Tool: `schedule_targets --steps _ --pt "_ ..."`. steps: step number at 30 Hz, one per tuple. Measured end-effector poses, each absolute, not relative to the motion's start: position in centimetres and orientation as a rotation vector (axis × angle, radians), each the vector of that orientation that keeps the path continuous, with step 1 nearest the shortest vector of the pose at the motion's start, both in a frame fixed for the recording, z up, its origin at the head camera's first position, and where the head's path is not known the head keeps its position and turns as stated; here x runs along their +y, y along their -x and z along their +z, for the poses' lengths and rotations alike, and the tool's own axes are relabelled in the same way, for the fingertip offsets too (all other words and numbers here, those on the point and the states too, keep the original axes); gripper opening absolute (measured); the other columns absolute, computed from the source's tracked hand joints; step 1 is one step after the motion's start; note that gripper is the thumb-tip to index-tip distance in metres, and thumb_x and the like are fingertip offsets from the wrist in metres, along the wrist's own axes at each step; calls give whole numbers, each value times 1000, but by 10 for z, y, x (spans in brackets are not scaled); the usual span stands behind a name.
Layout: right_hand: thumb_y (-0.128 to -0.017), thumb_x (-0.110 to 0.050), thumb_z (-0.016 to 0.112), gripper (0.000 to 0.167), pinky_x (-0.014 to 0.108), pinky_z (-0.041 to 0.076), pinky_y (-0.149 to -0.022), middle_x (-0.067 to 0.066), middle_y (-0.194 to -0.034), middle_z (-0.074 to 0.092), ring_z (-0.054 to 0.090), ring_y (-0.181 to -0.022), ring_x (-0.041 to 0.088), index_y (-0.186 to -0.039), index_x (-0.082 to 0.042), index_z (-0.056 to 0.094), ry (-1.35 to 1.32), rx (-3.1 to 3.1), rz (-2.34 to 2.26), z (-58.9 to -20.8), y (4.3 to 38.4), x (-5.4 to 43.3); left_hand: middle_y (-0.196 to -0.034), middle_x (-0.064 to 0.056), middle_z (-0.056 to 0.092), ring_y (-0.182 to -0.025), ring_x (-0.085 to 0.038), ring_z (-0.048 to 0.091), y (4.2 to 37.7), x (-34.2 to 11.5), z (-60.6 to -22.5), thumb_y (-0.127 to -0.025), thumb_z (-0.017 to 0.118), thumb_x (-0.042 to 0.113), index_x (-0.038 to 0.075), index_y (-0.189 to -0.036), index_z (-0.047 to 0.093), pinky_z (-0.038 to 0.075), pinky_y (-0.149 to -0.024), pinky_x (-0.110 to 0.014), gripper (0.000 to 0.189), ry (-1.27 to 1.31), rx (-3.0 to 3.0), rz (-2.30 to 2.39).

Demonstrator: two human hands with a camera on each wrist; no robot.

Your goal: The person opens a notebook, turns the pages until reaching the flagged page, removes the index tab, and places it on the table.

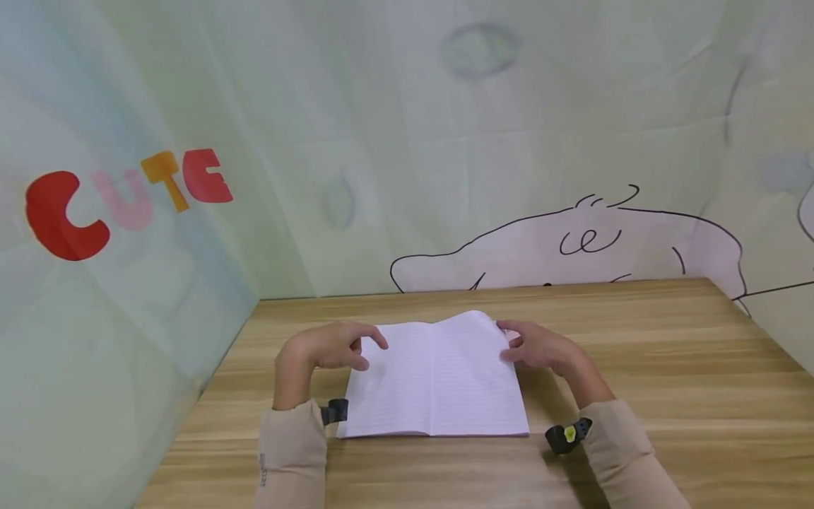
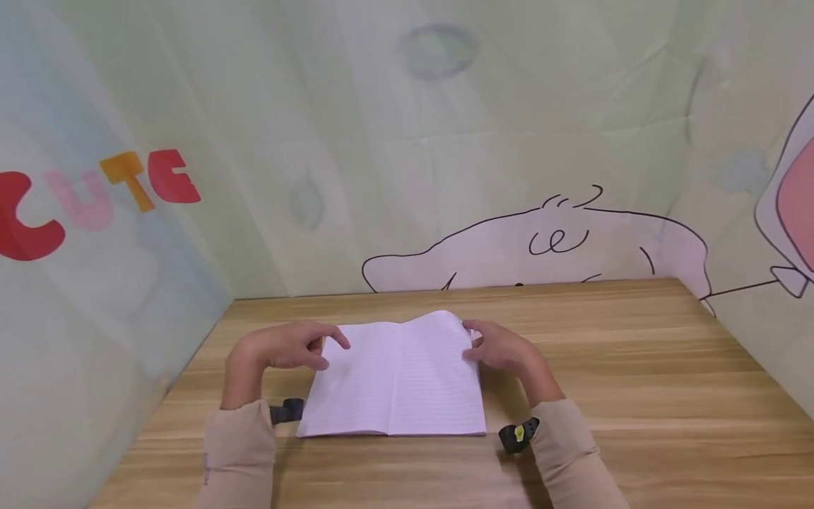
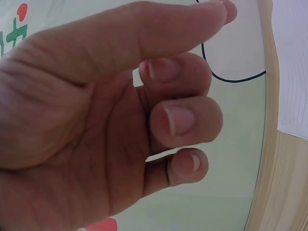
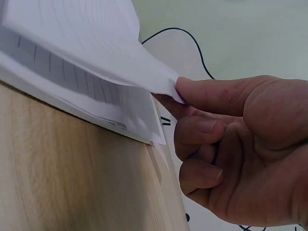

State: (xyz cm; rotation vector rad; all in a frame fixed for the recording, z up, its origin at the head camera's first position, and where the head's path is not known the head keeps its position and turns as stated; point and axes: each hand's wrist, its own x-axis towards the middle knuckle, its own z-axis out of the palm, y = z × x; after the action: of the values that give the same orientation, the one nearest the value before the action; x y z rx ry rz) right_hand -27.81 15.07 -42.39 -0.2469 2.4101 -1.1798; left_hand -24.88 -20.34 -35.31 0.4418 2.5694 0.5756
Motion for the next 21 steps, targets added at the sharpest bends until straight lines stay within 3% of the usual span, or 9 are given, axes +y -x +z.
schedule_targets --steps 7,9,12,14,16,21 --pt "-95 -8 67 72 48 50 -94 25 -125 59 62 -108 29 -153 7 27 258 2364 -1236 -422 279 152 -84 -7 55 -75 -19 49 248 -201 -351 -92 67 4 19 -124 65 40 -65 -32 36 -452 2574 565" --pt "-95 -10 68 68 45 51 -91 22 -120 62 63 -104 27 -149 10 32 283 2349 -1259 -421 279 152 -85 -7 55 -76 -19 49 249 -200 -352 -92 68 5 19 -124 65 40 -65 -32 35 -458 2576 560" --pt "-95 -13 68 36 34 50 -74 9 -89 63 59 -80 19 -122 9 58 318 2340 -1269 -420 279 152 -87 -7 56 -79 -20 50 249 -199 -353 -92 68 5 19 -124 65 41 -67 -33 35 -472 2573 548" --pt "-96 -14 68 17 29 40 -63 0 -69 51 46 -65 14 -96 3 64 344 2341 -1256 -421 280 151 -88 -6 56 -80 -20 51 249 -199 -353 -92 68 6 19 -124 65 42 -68 -33 35 -490 2569 542" --pt "-97 -15 67 24 28 30 -59 -2 -60 37 35 -58 14 -78 -4 59 357 2342 -1244 -420 280 151 -89 -6 56 -81 -20 52 249 -197 -353 -92 68 6 19 -124 65 43 -69 -33 34 -498 2567 538" --pt "-97 -17 66 29 27 30 -60 -3 -61 38 35 -59 13 -72 -7 57 382 2343 -1251 -420 279 147 -90 -5 57 -83 -20 53 251 -195 -353 -92 68 7 20 -123 66 44 -72 -34 34 -511 2572 516"
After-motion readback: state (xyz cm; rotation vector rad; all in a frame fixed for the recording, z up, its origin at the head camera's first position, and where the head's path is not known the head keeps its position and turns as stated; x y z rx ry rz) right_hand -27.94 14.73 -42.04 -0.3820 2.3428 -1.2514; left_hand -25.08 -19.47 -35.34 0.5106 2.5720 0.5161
